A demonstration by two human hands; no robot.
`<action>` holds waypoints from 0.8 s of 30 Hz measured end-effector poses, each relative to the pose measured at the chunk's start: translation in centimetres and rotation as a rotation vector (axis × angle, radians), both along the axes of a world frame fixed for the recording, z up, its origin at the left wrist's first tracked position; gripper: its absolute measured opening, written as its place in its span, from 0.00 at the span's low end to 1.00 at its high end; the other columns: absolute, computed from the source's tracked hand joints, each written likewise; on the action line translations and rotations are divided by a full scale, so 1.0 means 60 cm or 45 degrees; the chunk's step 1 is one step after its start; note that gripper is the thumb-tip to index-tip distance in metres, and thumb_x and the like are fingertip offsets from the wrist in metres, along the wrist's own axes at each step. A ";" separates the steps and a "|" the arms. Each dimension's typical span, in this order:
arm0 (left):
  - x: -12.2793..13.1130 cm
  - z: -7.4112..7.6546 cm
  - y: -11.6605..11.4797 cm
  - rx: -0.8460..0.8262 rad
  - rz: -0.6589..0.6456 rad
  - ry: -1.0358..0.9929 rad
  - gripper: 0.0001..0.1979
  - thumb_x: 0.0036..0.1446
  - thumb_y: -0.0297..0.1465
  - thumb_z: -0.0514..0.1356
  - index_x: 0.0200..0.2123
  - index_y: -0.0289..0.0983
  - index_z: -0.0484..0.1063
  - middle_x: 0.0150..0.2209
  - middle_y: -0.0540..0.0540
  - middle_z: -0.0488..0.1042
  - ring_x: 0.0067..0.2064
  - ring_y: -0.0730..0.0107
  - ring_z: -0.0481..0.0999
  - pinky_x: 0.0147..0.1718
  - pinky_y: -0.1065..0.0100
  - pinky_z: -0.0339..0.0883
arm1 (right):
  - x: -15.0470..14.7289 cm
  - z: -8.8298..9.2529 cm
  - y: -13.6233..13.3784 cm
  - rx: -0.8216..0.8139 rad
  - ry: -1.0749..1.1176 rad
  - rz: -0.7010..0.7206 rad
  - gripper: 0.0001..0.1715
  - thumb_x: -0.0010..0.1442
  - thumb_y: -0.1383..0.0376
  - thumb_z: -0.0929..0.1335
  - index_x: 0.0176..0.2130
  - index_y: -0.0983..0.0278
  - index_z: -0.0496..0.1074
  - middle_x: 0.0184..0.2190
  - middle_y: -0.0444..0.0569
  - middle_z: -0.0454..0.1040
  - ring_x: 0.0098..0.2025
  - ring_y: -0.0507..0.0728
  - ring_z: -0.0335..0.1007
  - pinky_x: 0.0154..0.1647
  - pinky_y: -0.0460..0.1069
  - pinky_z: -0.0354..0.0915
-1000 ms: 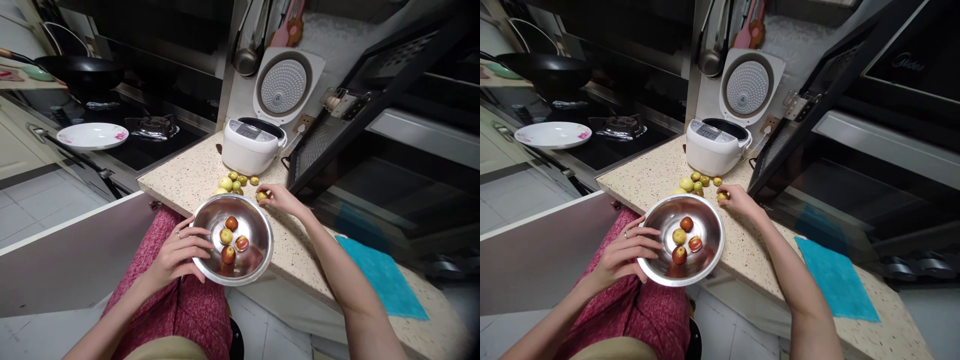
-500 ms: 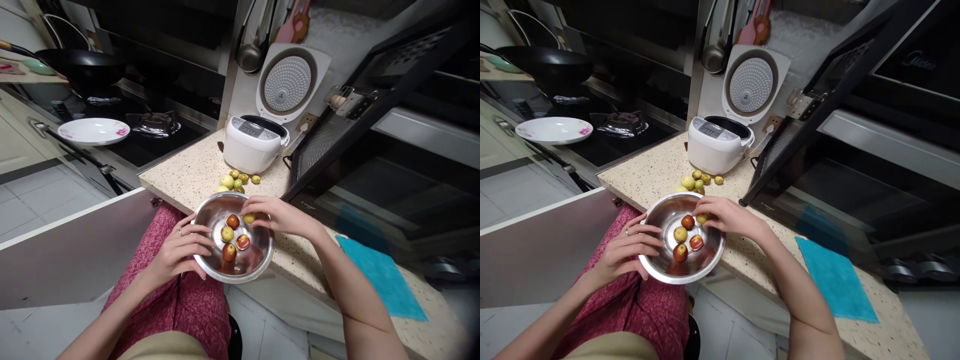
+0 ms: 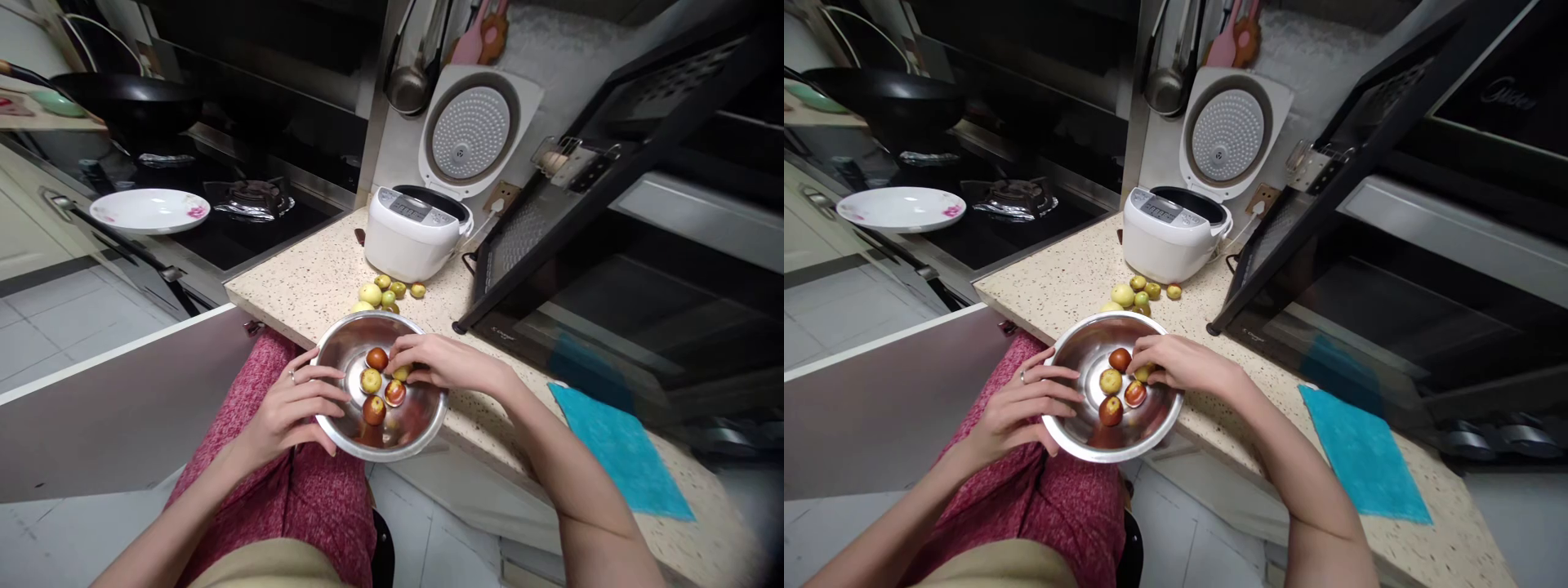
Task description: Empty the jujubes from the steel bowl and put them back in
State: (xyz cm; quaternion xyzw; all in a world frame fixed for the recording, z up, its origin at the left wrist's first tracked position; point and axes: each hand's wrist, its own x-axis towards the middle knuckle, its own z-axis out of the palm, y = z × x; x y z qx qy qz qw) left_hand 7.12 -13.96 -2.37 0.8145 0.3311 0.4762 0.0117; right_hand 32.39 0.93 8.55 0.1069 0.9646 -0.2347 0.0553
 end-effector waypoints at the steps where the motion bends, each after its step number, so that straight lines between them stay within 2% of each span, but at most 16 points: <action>1: 0.000 -0.001 0.000 -0.006 -0.003 0.002 0.19 0.62 0.48 0.60 0.40 0.39 0.78 0.41 0.49 0.83 0.54 0.64 0.78 0.70 0.52 0.52 | 0.001 0.003 0.001 -0.001 -0.005 -0.002 0.20 0.64 0.76 0.67 0.52 0.61 0.77 0.51 0.51 0.75 0.48 0.57 0.75 0.50 0.51 0.69; 4: -0.001 -0.003 0.000 -0.009 -0.013 0.014 0.19 0.63 0.48 0.60 0.40 0.38 0.78 0.41 0.49 0.83 0.55 0.64 0.78 0.70 0.54 0.51 | 0.005 0.013 0.007 -0.015 0.028 -0.031 0.19 0.65 0.74 0.67 0.53 0.61 0.77 0.53 0.52 0.75 0.52 0.58 0.74 0.54 0.53 0.68; 8: 0.000 -0.001 0.001 0.010 -0.009 0.013 0.19 0.63 0.48 0.59 0.39 0.38 0.78 0.41 0.49 0.83 0.55 0.64 0.78 0.70 0.54 0.51 | 0.016 0.023 0.028 -0.042 0.248 -0.078 0.13 0.68 0.69 0.67 0.50 0.62 0.77 0.49 0.52 0.78 0.50 0.58 0.75 0.54 0.54 0.69; 11: 0.000 0.002 0.001 0.015 -0.002 0.020 0.19 0.63 0.48 0.59 0.39 0.38 0.77 0.40 0.49 0.83 0.54 0.64 0.78 0.70 0.55 0.52 | 0.027 0.015 0.058 0.085 0.482 -0.227 0.12 0.70 0.66 0.65 0.48 0.62 0.77 0.46 0.52 0.79 0.48 0.58 0.76 0.52 0.54 0.70; 14: 0.000 0.003 0.001 0.014 0.000 0.031 0.19 0.64 0.48 0.59 0.39 0.38 0.77 0.41 0.49 0.83 0.54 0.64 0.78 0.70 0.55 0.51 | 0.040 -0.016 0.097 0.338 0.550 -0.458 0.17 0.69 0.68 0.63 0.53 0.61 0.75 0.53 0.54 0.76 0.53 0.61 0.74 0.54 0.57 0.70; 16: -0.001 0.002 0.001 0.000 -0.006 0.036 0.19 0.63 0.48 0.59 0.39 0.38 0.77 0.41 0.49 0.83 0.54 0.64 0.78 0.71 0.55 0.50 | 0.049 -0.046 0.122 0.554 0.444 -0.585 0.25 0.67 0.73 0.60 0.59 0.61 0.71 0.59 0.55 0.72 0.60 0.63 0.70 0.60 0.61 0.68; 18: -0.002 0.000 0.001 -0.007 -0.013 0.039 0.19 0.63 0.48 0.59 0.40 0.37 0.77 0.42 0.49 0.83 0.55 0.64 0.78 0.71 0.55 0.50 | 0.056 -0.077 0.142 0.723 0.336 -0.662 0.35 0.61 0.79 0.59 0.64 0.64 0.66 0.65 0.59 0.66 0.66 0.65 0.63 0.64 0.64 0.63; 21: -0.003 -0.003 0.001 0.001 -0.019 0.036 0.19 0.63 0.48 0.59 0.40 0.38 0.77 0.42 0.49 0.83 0.55 0.65 0.78 0.71 0.55 0.50 | 0.061 -0.111 0.159 0.773 0.246 -0.679 0.45 0.54 0.83 0.58 0.68 0.66 0.59 0.70 0.59 0.59 0.70 0.65 0.56 0.66 0.65 0.61; 24: -0.003 -0.005 0.000 -0.009 -0.021 0.034 0.19 0.63 0.48 0.59 0.40 0.38 0.77 0.42 0.49 0.83 0.55 0.64 0.78 0.71 0.55 0.49 | 0.061 -0.122 0.164 0.699 0.271 -0.631 0.46 0.54 0.83 0.58 0.69 0.63 0.58 0.69 0.57 0.59 0.70 0.63 0.56 0.67 0.64 0.61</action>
